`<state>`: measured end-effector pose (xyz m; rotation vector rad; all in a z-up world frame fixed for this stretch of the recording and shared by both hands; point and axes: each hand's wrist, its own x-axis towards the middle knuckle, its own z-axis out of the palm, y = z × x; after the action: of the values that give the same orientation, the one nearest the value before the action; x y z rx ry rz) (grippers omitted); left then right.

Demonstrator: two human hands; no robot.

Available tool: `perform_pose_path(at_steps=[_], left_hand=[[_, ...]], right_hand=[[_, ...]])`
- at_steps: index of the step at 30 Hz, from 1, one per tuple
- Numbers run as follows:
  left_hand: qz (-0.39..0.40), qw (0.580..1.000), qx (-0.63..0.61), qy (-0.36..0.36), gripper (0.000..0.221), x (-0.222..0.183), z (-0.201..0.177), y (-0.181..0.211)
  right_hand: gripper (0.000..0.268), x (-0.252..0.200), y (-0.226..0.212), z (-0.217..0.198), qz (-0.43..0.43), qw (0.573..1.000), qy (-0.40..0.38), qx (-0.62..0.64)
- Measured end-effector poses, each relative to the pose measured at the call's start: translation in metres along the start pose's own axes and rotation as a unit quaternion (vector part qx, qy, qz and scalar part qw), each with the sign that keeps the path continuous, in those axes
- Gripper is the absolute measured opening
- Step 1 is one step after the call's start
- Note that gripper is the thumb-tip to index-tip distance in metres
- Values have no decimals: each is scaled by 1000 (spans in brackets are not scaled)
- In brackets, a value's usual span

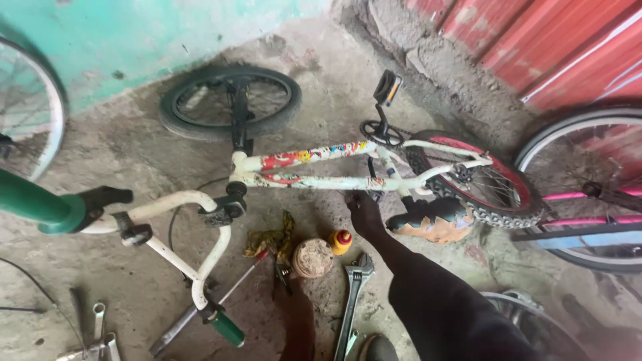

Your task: Repairing a bicycle by adjusting the chain and frame using pliers and wrenches

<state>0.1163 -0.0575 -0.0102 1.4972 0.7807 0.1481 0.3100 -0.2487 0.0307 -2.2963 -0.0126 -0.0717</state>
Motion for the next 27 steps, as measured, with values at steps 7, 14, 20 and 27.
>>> perform_pose_path(at_steps=[7,14,20,27], left_hand=[[152,978,139,-23,20,-20,-11,90],[296,884,353,-76,68,37,24,29],[240,886,362,-163,73,52,23,21],[250,904,325,-122,76,35,21,15]], right_hand=[[14,-97,-41,-66,-19,1000,21,-11],[10,-173,4,-132,28,981,174,-84],[23,-190,82,-170,181,973,17,-145],[25,-199,93,-198,305,940,103,-115]])
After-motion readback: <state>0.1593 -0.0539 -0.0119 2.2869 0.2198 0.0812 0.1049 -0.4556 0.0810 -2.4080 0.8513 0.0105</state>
